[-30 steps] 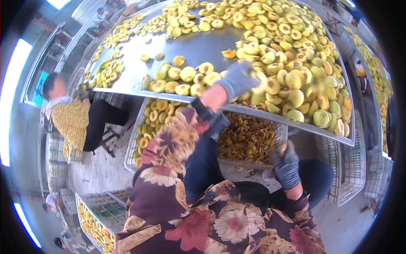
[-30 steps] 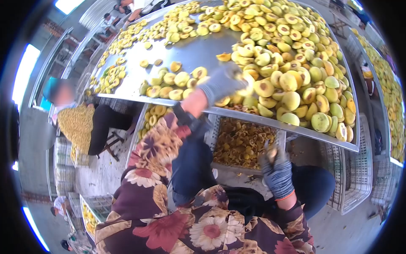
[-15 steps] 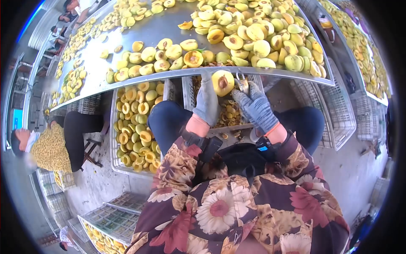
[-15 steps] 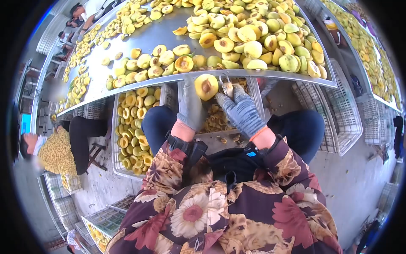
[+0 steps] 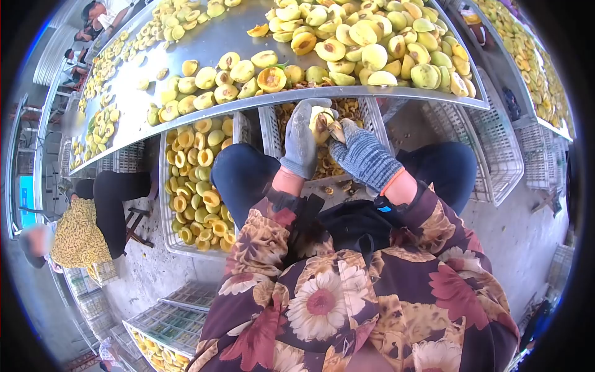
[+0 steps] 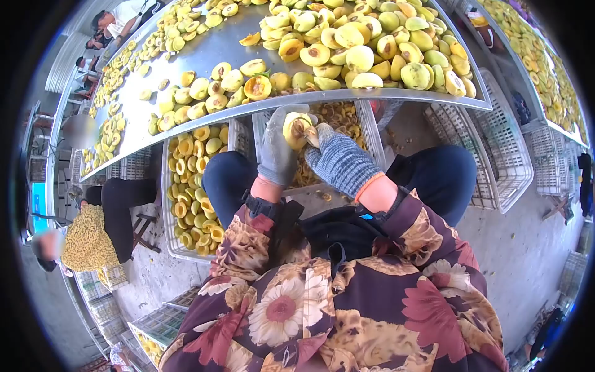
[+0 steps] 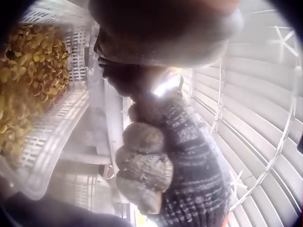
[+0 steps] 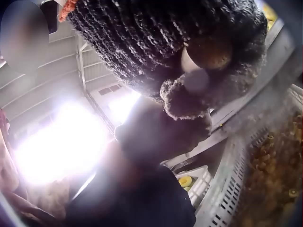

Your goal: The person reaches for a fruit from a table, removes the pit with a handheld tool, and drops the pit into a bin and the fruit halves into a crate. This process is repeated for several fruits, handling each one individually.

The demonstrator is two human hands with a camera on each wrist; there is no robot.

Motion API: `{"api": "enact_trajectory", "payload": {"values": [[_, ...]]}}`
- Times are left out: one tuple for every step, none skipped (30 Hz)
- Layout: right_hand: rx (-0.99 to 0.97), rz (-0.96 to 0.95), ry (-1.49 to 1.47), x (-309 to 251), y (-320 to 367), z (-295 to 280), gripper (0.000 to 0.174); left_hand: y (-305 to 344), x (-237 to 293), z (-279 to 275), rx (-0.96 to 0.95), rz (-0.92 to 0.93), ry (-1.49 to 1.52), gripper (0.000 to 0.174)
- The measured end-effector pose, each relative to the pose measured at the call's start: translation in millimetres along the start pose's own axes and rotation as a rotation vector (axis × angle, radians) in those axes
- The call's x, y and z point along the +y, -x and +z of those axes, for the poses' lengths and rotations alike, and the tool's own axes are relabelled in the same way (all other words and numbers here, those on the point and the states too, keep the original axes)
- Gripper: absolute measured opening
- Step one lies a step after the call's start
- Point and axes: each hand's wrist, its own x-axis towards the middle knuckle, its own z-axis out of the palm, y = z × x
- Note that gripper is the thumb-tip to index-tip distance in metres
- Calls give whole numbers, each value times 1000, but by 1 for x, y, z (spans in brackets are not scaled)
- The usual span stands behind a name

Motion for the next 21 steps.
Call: {"api": "enact_trajectory", "payload": {"values": [[-26, 16, -14, -4, 0, -2, 42, 1, -4, 0, -3, 60, -117, 38], [-51, 30, -28, -9, 0, -5, 42, 2, 1, 2, 47, -43, 123, 41], [-77, 46, -42, -11, 1, -6, 42, 2, 12, 6, 97, -149, 362, 44], [-91, 52, -29, -5, 1, 0, 41, 1, 18, 8, 129, -193, 458, 47], [-98, 50, -27, -4, 0, 1, 40, 0, 24, 10, 166, -236, 555, 50], [-106, 48, -27, -4, 1, 2, 40, 0, 28, 10, 183, -216, 509, 53], [-112, 45, -24, -3, 1, 3, 39, 0, 26, 12, 199, -217, 499, 55], [-118, 20, -53, -2, 0, 3, 38, 0, 25, 13, 215, -219, 489, 56], [-123, -5, -83, 0, 0, 4, 38, 2, 18, 15, 229, -243, 513, 57], [-127, -31, -113, 1, -1, 5, 38, 2, 13, 17, 245, -290, 558, 58], [-160, -2, -155, 0, -1, 3, 38, 2, 8, 18, 263, -335, 604, 59], [-194, 26, -197, -2, -2, 2, 39, 1, 5, 20, 283, -404, 671, 60], [-229, 55, -240, -3, -1, 1, 39, 2, 3, 20, 305, -474, 737, 60], [-194, 43, -207, -2, 0, 3, 39, 2, 3, 20, 286, -460, 726, 61], [-160, 30, -173, -1, 1, 8, 39, 2, 5, 18, 267, -447, 715, 62], [-125, 17, -140, -1, 2, 10, 39, 2, 6, 16, 248, -433, 703, 63], [-143, 28, -137, -3, 3, 8, 39, 0, 11, 12, 200, -423, 684, 63], [-163, 39, -136, -6, 4, 4, 39, -2, 17, 6, 151, -414, 664, 64], [-184, 51, -134, -9, 6, 0, 39, -1, 12, 3, 79, -413, 616, 55], [-193, 29, -181, -9, 6, -1, 37, 1, 7, -1, 7, -407, 567, 47], [-230, 24, -225, -9, 6, -3, 35, 2, 2, -5, -64, -397, 517, 39]]}}
